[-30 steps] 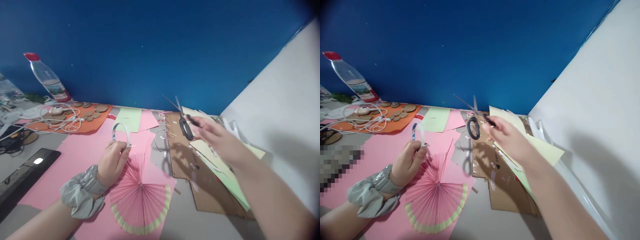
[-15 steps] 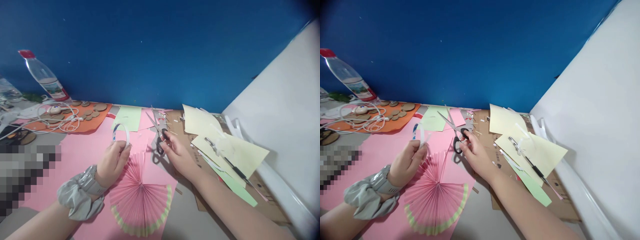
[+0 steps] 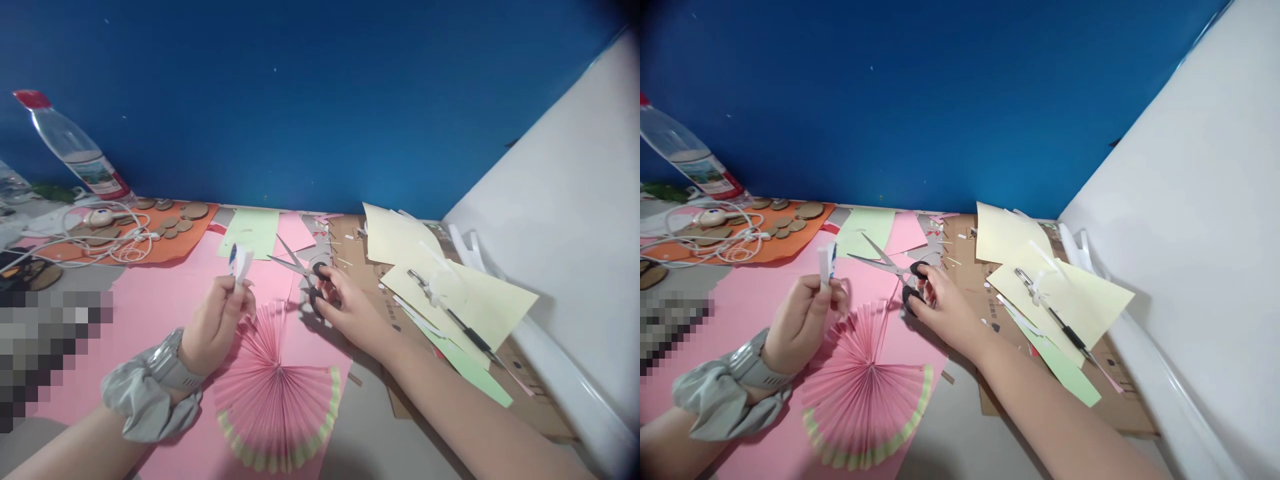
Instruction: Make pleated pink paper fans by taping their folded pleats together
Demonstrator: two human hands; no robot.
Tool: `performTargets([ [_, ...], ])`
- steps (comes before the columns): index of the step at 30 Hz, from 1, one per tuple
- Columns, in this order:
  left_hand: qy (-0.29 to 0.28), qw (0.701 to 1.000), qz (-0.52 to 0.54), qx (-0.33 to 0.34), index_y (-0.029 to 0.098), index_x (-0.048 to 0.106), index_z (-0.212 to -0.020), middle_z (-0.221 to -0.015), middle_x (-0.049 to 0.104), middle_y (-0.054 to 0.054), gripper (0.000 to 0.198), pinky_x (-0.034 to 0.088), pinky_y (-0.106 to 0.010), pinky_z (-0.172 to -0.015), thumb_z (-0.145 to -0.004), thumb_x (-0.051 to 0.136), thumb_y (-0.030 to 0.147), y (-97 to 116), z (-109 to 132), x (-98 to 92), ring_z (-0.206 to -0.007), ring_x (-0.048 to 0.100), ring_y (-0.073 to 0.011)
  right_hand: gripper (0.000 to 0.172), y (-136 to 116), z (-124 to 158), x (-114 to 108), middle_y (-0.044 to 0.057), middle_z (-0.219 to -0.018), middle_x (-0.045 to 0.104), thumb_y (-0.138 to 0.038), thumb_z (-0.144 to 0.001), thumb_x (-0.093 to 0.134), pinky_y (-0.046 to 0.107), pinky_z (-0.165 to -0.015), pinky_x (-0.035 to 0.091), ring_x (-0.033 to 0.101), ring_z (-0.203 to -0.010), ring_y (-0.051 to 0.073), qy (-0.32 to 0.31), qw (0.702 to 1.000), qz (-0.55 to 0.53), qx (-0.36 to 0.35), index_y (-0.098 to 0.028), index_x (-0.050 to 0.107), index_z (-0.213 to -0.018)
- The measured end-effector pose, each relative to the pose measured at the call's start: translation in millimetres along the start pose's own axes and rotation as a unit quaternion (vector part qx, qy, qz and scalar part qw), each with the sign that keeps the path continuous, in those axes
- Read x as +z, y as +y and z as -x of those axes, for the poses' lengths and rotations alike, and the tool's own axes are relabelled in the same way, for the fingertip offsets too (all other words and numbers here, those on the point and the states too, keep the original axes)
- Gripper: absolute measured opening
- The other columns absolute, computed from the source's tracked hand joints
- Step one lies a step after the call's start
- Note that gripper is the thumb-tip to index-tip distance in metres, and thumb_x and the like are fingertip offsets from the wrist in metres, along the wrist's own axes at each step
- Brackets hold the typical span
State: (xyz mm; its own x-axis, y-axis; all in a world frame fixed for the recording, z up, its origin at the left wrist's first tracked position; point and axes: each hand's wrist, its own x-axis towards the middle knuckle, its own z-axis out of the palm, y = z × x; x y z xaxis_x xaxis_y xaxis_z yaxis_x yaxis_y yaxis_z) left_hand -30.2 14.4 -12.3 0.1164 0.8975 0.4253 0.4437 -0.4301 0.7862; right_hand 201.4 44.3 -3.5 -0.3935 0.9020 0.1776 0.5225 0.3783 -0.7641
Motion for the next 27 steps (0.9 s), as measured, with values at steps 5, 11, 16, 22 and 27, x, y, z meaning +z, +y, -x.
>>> performTargets([
  [5,-0.019,0.998,-0.063,-0.009,0.019,0.046,-0.088,-0.067,0.057,0.001,0.014,0.045,-0.027,-0.066,-0.093,0.033,0.023,3.2,-1.6,-5.7,-0.063,0.056,-0.012,0.033,-3.0,0.3,0.5,0.006,-0.104,0.051,-0.023,-0.08,0.055,0.03,-0.079,0.041,0.05,-0.092,0.018,-0.065,0.997,0.013,-0.049,-0.019,0.044,-0.112],
  [11,-0.075,0.991,-0.112,0.016,0.016,0.048,-0.104,-0.076,0.053,-0.003,0.021,0.044,-0.031,-0.07,-0.091,0.032,0.022,2.9,-0.6,-5.9,-0.071,0.053,-0.0155,0.026,-7.6,2.4,3.0,0.006,-0.099,0.053,-0.021,-0.082,0.054,0.028,-0.074,0.039,0.049,-0.088,0.018,-0.06,0.991,0.108,-0.059,-0.018,0.045,-0.105],
  [16,-0.117,0.989,-0.082,0.041,0.016,0.047,-0.104,-0.081,0.058,-0.004,0.02,0.044,-0.032,-0.076,-0.091,0.032,0.017,1.7,-1.7,-3.3,-0.078,0.056,-0.0158,0.02,-7.3,3.4,5.1,0.006,-0.092,0.054,-0.024,-0.083,0.051,0.028,-0.066,0.037,0.05,-0.083,0.02,-0.026,0.97,0.233,-0.063,-0.017,0.047,-0.101],
  [22,-0.112,0.99,-0.081,0.01,0.017,0.054,-0.103,-0.089,0.069,-0.004,0.019,0.047,-0.024,-0.07,-0.091,0.039,0.02,8.5,-4.7,-5.7,-0.076,0.062,-0.0126,0.015,-5.4,4.5,5.2,0.004,-0.087,0.055,-0.024,-0.084,0.05,0.027,-0.062,0.035,0.05,-0.077,0.02,-0.033,0.956,0.281,-0.075,-0.017,0.047,-0.096],
  [27,-0.104,0.986,-0.13,0.021,0.017,0.061,-0.096,-0.085,0.07,-0.003,0.019,0.047,-0.022,-0.067,-0.089,0.044,0.023,9.1,-3.8,-9.6,-0.074,0.064,-0.0132,0.011,-4.5,4.1,3.7,0.003,-0.083,0.054,-0.025,-0.083,0.051,0.026,-0.061,0.034,0.049,-0.075,0.018,-0.047,0.959,0.27,-0.07,-0.019,0.045,-0.09],
])
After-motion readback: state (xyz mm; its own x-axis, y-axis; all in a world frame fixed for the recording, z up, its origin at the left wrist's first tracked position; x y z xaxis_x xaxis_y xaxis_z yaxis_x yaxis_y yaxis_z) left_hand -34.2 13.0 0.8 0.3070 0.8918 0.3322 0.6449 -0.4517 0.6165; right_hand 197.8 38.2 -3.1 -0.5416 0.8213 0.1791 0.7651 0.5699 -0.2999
